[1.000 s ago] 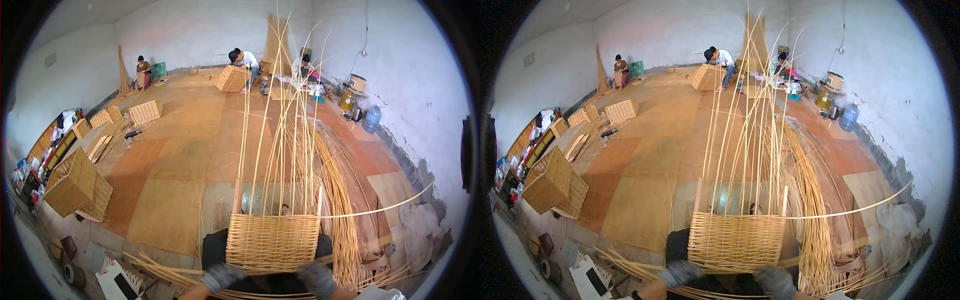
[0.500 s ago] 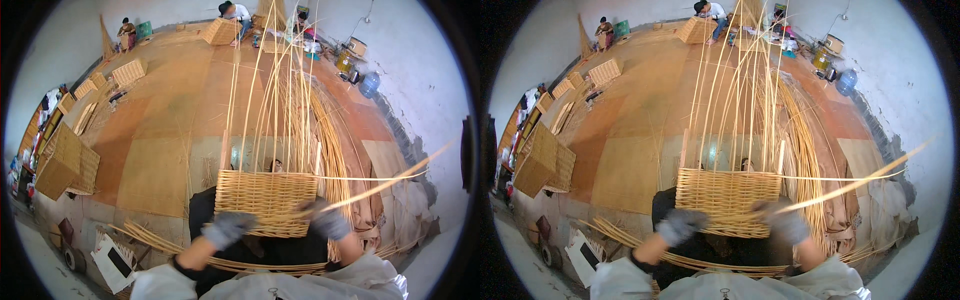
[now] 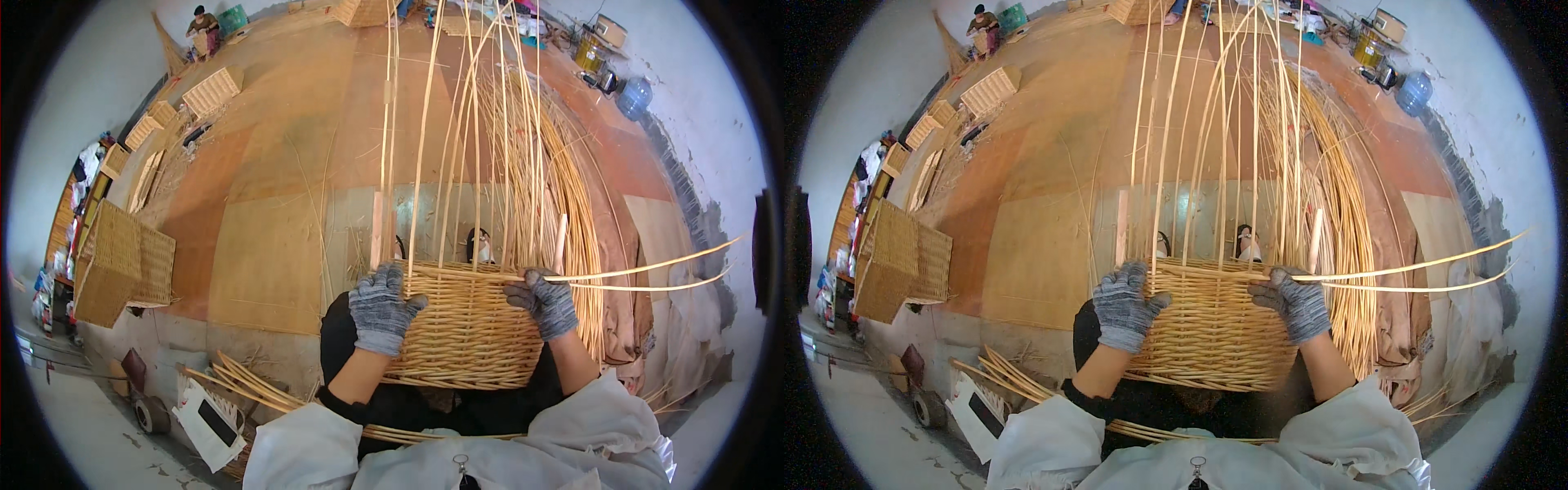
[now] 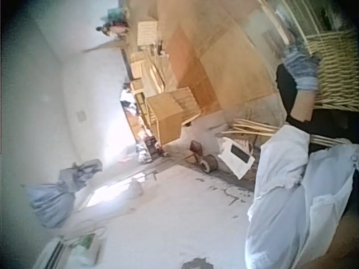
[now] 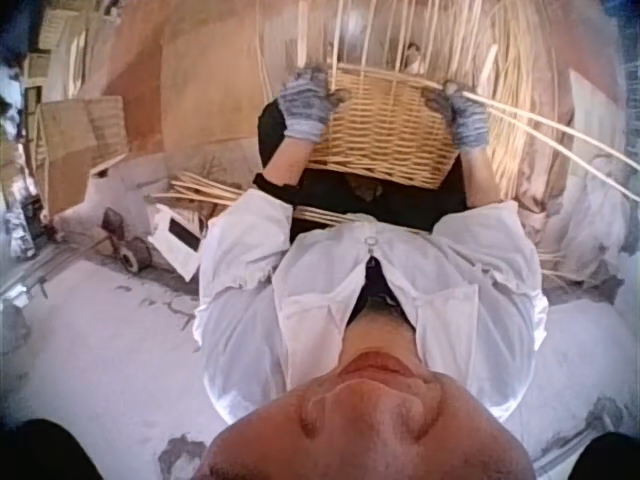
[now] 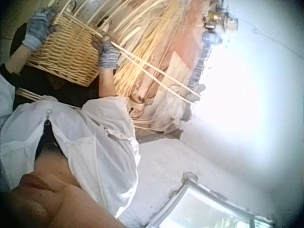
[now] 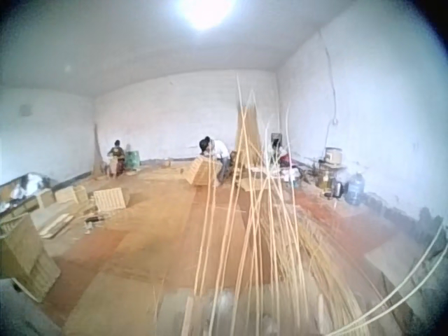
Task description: Weaving the sides of a wicker or willow basket using vertical stakes and horizontal weaving strips.
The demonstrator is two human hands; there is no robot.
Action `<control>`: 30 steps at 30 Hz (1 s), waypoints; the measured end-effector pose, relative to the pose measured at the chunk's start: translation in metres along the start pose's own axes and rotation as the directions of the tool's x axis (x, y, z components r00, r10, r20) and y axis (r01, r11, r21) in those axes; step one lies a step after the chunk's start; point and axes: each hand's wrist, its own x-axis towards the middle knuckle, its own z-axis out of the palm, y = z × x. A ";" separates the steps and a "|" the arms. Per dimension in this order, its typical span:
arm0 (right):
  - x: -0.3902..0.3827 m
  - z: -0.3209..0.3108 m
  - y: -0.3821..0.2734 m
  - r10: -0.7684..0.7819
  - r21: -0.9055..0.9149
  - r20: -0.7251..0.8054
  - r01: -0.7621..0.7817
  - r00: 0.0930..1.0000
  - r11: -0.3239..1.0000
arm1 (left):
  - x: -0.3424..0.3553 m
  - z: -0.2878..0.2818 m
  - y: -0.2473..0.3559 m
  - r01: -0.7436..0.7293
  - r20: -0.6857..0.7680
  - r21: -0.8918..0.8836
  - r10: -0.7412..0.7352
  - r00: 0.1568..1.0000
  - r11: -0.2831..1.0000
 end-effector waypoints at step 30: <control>0.038 0.047 -0.114 -0.317 -0.846 0.320 0.420 0.893 0.329 | 0.051 0.007 0.050 0.380 0.636 -0.252 -0.144 0.758 0.890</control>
